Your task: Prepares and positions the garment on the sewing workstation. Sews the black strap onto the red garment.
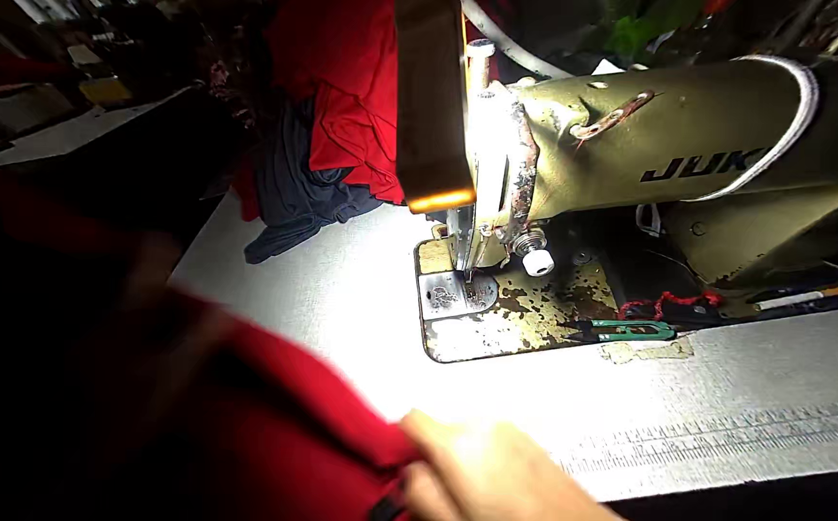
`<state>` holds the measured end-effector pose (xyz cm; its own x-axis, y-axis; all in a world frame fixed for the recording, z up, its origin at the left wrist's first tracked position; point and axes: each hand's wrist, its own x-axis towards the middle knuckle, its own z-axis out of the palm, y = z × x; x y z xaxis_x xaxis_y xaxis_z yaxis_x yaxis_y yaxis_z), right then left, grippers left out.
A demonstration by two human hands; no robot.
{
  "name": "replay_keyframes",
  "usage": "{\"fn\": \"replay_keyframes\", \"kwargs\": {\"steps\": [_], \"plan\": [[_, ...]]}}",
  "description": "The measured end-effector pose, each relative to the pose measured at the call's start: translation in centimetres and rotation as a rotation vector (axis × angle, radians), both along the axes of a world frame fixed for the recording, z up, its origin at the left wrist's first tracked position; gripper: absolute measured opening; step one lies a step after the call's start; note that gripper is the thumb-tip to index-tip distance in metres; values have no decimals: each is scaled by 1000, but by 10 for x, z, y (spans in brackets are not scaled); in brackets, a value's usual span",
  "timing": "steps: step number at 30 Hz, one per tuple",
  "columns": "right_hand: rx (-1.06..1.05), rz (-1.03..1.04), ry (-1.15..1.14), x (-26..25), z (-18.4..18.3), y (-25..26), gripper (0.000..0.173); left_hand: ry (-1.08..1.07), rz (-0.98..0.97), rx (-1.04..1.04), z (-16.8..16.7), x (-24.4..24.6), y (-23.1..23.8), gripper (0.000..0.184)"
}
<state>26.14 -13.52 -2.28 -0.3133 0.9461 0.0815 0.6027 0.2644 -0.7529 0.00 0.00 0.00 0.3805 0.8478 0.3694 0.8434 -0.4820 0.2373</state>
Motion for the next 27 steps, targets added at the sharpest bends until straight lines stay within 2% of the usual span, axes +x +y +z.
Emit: {"fn": "replay_keyframes", "kwargs": {"steps": [1, 2, 4, 7, 10, 11, 12, 13, 14, 16, 17, 18, 20, 21, 22, 25, 27], "plan": [[33, -108, -161, 13, -20, -5, 27, 38, -32, -58, -28, 7, 19, 69], [47, -206, -239, 26, -36, -11, 28, 71, -47, -104, -55, 16, 32, 75], [14, -333, -154, 50, -49, -22, 31, 186, -44, -113, -86, 38, 44, 84], [15, -411, 90, 63, -54, -25, 37, 222, -121, -154, -85, 55, 51, 86], [178, -318, 26, 41, -53, -8, 66, 208, -237, -150, -80, 58, 65, 88], [237, -284, -28, 32, -54, -1, 60, 173, -265, -122, -79, 58, 69, 89], [267, -260, -47, 25, -58, 3, 44, 142, -282, -75, -78, 57, 69, 88], [261, -259, -2, 21, -61, 3, 29, 108, -302, 6, -78, 57, 67, 82], [197, -264, 102, 23, -61, 2, 24, 57, -336, 116, -76, 57, 62, 71], [29, -262, 362, 37, -56, -6, 18, -88, -407, 235, -70, 66, 35, 45], [-16, -257, 464, 44, -53, -11, 14, -160, -443, 201, -65, 75, 10, 39], [-46, -243, 539, 50, -51, -16, 14, -213, -486, 85, -60, 87, -20, 38], [-63, -183, 594, 59, -50, -23, 21, -328, -562, -302, -54, 111, -77, 41], [-62, -152, 585, 62, -50, -24, 23, -377, -532, -417, -58, 121, -98, 41], [-55, -129, 581, 64, -51, -25, 24, -403, -475, -447, -65, 130, -111, 36], [-97, -118, 598, 67, -49, -27, 25, -432, -380, -363, -77, 138, -125, 16], [-131, -156, 627, 65, -47, -30, 26, -424, -358, -346, -75, 140, -130, 19]]}}
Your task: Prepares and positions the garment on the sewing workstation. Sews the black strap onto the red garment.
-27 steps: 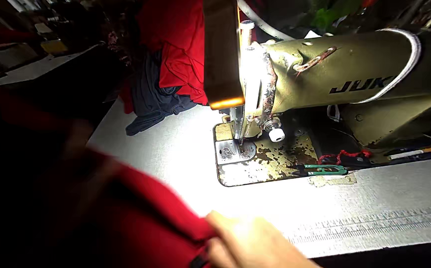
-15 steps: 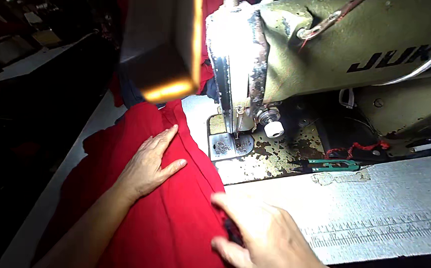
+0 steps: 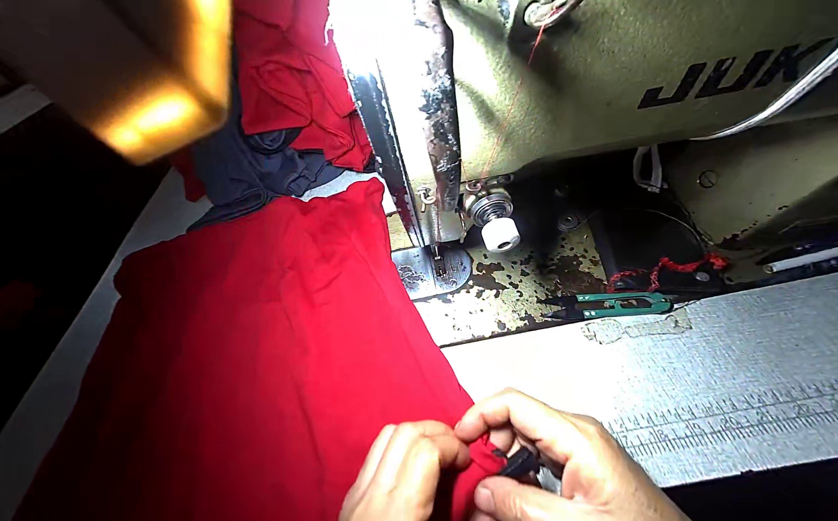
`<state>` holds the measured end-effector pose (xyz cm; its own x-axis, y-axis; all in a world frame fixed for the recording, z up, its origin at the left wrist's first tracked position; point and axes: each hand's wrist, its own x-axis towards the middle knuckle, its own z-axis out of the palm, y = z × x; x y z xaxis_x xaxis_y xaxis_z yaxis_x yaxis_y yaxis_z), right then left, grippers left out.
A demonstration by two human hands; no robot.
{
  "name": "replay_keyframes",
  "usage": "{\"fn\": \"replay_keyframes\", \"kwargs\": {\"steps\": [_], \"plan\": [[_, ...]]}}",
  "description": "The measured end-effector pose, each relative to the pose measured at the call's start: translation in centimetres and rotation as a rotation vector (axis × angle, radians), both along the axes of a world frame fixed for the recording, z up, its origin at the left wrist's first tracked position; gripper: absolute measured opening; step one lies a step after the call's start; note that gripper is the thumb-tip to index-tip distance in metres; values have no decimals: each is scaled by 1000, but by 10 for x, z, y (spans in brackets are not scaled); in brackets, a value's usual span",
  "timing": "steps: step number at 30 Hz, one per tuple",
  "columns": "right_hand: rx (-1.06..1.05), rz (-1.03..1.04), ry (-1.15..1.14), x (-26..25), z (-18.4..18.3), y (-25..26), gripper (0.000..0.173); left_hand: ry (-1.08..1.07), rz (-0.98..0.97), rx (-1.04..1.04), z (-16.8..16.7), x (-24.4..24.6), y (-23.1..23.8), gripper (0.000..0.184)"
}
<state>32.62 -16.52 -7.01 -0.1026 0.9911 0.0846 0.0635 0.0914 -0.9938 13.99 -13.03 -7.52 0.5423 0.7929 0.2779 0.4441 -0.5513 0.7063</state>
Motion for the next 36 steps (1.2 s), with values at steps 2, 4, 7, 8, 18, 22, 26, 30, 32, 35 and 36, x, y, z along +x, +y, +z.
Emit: {"fn": "replay_keyframes", "kwargs": {"steps": [2, 4, 7, 8, 18, 22, 26, 30, 32, 35, 36], "plan": [[-7, -22, 64, -3, -1, 1, 29, 52, 27, 17, 5, 5, -5, 30], [-17, -6, 134, -5, -2, 1, 30, -11, 68, -35, 6, 7, -7, 19], [18, -15, 130, -2, 1, 1, 27, -279, 66, -260, 14, 0, -1, 9], [27, -32, 86, 0, 3, 1, 27, -344, 71, -327, 18, -5, 2, 12], [165, -138, -479, -3, 7, 9, 32, -415, 131, -488, 26, -11, 16, 22], [235, -215, -464, -12, 4, 13, 16, -438, 169, -575, 26, -9, 20, 22], [194, -276, -66, -7, -9, 13, 9, -504, 304, -644, 25, -10, 30, 27], [115, -295, 145, 5, -20, 12, 8, -500, 254, -682, 24, -10, 31, 23], [106, -271, 60, 12, -22, 12, 4, -493, 232, -666, 22, -9, 31, 20], [136, -210, -36, 20, -23, 11, 6, -505, 195, -629, 22, -10, 30, 19], [148, -201, -53, 23, -23, 11, 9, -518, 178, -624, 22, -10, 30, 19]]}}
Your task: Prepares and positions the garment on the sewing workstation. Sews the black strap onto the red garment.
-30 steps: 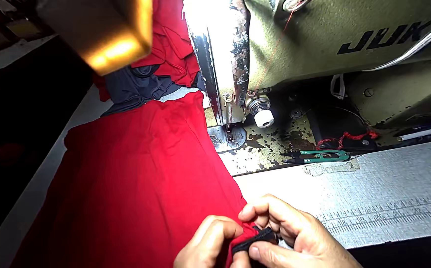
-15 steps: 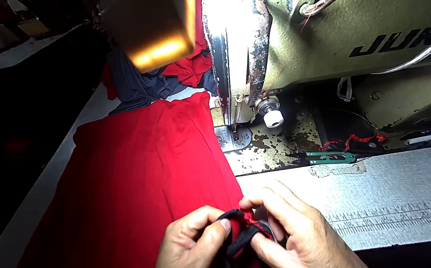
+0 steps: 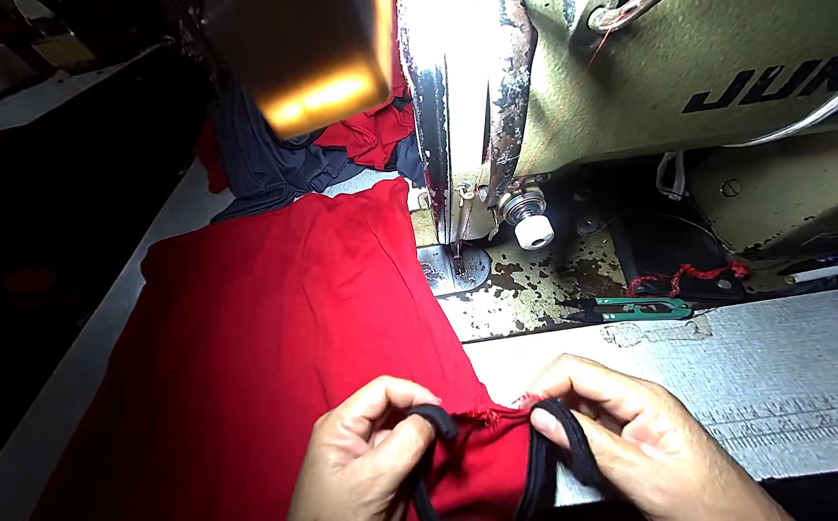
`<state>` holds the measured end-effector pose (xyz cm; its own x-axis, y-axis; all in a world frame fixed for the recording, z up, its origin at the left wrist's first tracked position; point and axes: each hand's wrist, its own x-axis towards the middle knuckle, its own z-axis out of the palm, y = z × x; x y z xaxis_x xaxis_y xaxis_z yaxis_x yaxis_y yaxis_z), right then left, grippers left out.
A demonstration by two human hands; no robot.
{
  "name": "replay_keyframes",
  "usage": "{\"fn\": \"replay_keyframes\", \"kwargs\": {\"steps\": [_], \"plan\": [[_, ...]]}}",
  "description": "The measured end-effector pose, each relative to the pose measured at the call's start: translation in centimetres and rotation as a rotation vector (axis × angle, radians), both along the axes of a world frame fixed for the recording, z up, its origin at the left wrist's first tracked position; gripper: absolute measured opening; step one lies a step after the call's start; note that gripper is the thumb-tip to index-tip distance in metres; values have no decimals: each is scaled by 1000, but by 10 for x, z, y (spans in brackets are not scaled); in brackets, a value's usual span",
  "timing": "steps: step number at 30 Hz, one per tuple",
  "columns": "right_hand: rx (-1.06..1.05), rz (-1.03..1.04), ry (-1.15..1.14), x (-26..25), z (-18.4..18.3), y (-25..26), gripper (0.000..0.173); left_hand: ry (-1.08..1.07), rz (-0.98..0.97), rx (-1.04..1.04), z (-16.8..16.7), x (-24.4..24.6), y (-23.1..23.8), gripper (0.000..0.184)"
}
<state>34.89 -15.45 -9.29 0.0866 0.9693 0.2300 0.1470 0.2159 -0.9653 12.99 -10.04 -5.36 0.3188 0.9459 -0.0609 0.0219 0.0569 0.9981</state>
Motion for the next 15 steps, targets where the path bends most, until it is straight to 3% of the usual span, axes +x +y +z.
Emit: {"fn": "replay_keyframes", "kwargs": {"steps": [5, 7, 11, 13, 15], "plan": [[-105, -237, -270, 14, 12, 2, 14, -11, -56, 8, 2, 2, -3, 25], [7, -348, -378, 11, 16, 3, 14, 27, -60, 20, 0, 5, -4, 26], [236, -205, -560, -15, 27, 2, 27, 78, -57, 110, -3, 9, -6, 17], [255, -155, -641, -29, 23, 5, 21, 69, -36, 147, -3, 10, -8, 13], [266, -172, -581, -36, 16, 9, 13, 30, -18, 132, 1, 11, -10, 11]]}}
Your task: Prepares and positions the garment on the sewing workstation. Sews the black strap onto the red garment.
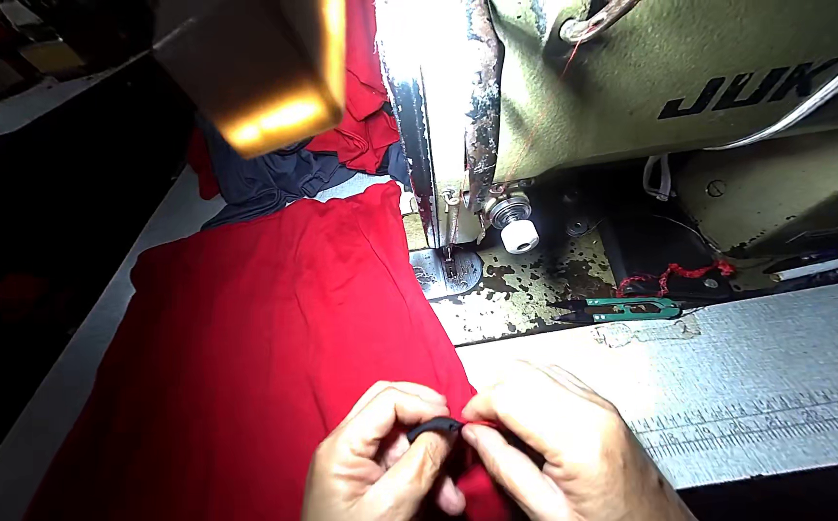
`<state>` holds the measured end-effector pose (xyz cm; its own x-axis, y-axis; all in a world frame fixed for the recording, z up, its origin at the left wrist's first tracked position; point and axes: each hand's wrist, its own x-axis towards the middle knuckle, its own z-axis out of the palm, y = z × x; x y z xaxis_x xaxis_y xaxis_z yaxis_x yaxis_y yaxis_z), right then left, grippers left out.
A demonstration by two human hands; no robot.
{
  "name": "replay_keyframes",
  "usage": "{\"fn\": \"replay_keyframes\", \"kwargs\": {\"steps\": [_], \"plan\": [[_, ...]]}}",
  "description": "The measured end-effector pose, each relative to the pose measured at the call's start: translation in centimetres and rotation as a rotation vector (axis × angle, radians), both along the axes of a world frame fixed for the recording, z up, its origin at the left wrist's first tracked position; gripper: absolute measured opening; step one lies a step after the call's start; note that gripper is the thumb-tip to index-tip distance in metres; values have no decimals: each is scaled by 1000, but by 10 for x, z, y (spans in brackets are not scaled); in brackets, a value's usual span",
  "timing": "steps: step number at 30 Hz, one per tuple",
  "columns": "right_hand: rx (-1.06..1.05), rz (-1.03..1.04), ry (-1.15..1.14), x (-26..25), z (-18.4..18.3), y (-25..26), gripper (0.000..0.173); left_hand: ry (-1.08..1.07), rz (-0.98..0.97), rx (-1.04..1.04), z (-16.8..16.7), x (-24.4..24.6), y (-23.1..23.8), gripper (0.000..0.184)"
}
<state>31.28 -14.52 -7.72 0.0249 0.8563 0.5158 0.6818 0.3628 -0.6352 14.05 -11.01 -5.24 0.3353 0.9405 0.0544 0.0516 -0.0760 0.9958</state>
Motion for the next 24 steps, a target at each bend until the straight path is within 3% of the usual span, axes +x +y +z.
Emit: {"fn": "replay_keyframes", "kwargs": {"steps": [5, 9, 16, 18, 21, 24], "plan": [[1, 52, 198, 3, 3, -5, 13, -140, -33, -22, -7, -5, 0, 25], [33, 36, 131, 8, 4, -14, 12, -17, -95, 155, -19, -5, 2, 31], [47, 211, 64, 12, 8, -21, 19, 28, -66, 251, -21, -6, -6, 8], [100, 33, 4, 28, 5, -12, 25, -43, -99, 211, -22, -12, -5, 10], [12, -333, -324, 72, -1, 6, 33, -157, -166, 154, -26, -22, -3, 16], [-135, -404, -446, 101, -11, 14, 38, -232, -222, 109, -27, -28, -1, 16]]}}
